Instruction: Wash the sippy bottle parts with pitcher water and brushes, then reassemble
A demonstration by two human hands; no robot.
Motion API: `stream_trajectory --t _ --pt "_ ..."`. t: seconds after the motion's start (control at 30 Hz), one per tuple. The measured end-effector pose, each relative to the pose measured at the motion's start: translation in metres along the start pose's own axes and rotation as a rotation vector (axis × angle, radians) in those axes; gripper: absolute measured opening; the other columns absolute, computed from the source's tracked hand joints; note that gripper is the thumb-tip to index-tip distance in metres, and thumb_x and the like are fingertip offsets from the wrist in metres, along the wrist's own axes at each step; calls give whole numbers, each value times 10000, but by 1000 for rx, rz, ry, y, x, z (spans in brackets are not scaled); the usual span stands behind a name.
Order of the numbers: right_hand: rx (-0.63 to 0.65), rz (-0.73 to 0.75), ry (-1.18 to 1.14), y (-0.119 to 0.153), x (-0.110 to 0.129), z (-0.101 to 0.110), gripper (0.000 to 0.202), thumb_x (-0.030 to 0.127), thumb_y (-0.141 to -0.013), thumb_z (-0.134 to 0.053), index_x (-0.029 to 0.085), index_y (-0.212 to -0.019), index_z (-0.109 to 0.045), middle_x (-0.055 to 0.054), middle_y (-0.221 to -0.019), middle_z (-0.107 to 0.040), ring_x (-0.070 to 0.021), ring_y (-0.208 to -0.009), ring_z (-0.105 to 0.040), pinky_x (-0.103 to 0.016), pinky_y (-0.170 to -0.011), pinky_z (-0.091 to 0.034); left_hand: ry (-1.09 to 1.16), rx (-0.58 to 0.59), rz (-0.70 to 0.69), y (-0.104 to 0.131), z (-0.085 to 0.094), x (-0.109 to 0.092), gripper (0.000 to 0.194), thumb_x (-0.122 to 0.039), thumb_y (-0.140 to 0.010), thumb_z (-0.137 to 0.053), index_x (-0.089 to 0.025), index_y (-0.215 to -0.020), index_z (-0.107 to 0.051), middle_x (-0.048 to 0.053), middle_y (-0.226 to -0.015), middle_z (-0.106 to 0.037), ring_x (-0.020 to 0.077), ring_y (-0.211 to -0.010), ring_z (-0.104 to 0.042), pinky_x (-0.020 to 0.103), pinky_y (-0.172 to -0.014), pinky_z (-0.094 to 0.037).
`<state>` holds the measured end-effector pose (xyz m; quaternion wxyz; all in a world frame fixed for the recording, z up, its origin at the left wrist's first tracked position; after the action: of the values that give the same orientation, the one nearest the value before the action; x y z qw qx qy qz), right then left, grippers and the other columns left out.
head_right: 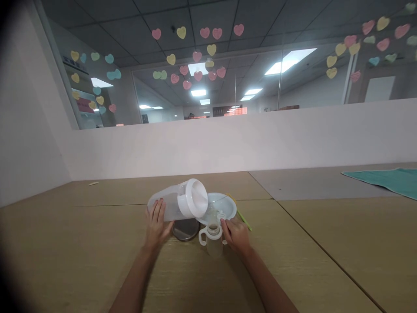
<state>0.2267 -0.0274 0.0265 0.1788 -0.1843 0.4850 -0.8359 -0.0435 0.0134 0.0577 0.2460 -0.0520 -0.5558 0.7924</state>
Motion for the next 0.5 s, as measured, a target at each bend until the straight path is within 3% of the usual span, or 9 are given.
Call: stream_trajectory --t 0.5 --pt "10 3 -8 0 -2 -1 401 243 -905 -362 167 -545 -521 -6 -496 -502 -91 -491 -439 -227 -541 -284 9 -2 -9 0 0 0 565 -288 -794 -517 -137 -1318 -369 181 -1335 -429 296 -1293 -313 549 -1071 -95"
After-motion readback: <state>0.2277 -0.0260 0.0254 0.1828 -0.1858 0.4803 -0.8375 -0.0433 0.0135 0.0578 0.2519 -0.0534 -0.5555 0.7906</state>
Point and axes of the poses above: each hand's wrist, its own y-axis away from the middle knuckle, its own z-axis out of the back of the hand, x = y × z, the point moved 7 cm from there along -y, towards the middle knuckle
